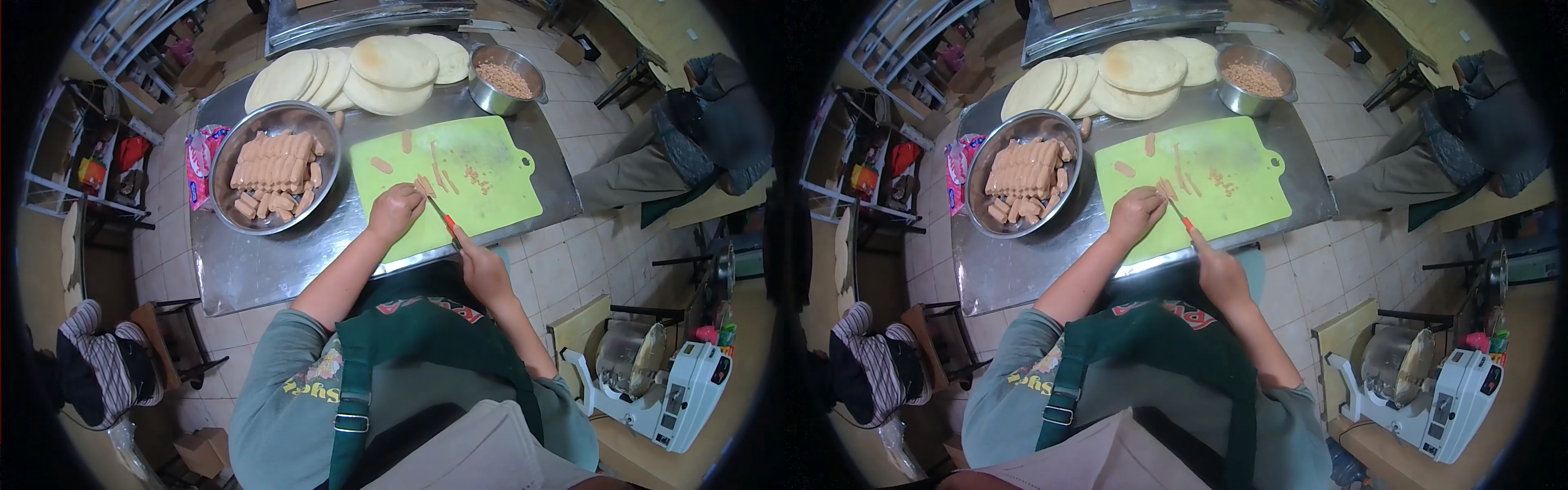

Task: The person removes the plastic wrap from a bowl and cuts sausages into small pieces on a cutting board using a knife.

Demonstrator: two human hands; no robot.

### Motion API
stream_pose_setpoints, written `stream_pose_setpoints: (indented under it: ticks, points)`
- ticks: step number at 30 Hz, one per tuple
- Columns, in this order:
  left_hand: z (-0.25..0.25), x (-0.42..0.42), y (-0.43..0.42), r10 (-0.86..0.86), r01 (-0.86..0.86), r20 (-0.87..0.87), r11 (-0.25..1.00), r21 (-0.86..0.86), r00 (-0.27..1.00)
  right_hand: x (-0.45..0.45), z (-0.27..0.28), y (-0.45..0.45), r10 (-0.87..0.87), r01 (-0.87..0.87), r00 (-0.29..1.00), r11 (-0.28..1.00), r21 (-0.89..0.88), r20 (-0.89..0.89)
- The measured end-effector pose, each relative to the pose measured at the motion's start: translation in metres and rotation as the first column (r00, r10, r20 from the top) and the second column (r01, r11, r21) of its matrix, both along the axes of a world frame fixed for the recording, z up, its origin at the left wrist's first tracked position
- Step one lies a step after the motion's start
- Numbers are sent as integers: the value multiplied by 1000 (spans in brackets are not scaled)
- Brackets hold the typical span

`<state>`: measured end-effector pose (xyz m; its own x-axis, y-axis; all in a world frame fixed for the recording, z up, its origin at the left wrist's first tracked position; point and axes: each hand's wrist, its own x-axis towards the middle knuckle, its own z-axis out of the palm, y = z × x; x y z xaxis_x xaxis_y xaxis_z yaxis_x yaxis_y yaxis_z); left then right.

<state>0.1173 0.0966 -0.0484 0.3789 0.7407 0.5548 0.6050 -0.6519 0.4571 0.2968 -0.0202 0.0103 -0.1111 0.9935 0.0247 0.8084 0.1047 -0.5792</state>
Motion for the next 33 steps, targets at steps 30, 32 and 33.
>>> stream_pose_setpoints:
  ticks: [30,32,33]
  points:
    - [15,-38,42,285,-307,-127,924,-226,950,3,-10,18,-151,149,981,989,-21,-123]
    - [23,-32,42,252,-282,-131,899,-335,959,8,-10,18,-168,168,975,986,-13,-147]
    - [25,-29,41,220,-256,-132,861,-440,967,8,-9,17,-169,169,974,986,-14,-148]
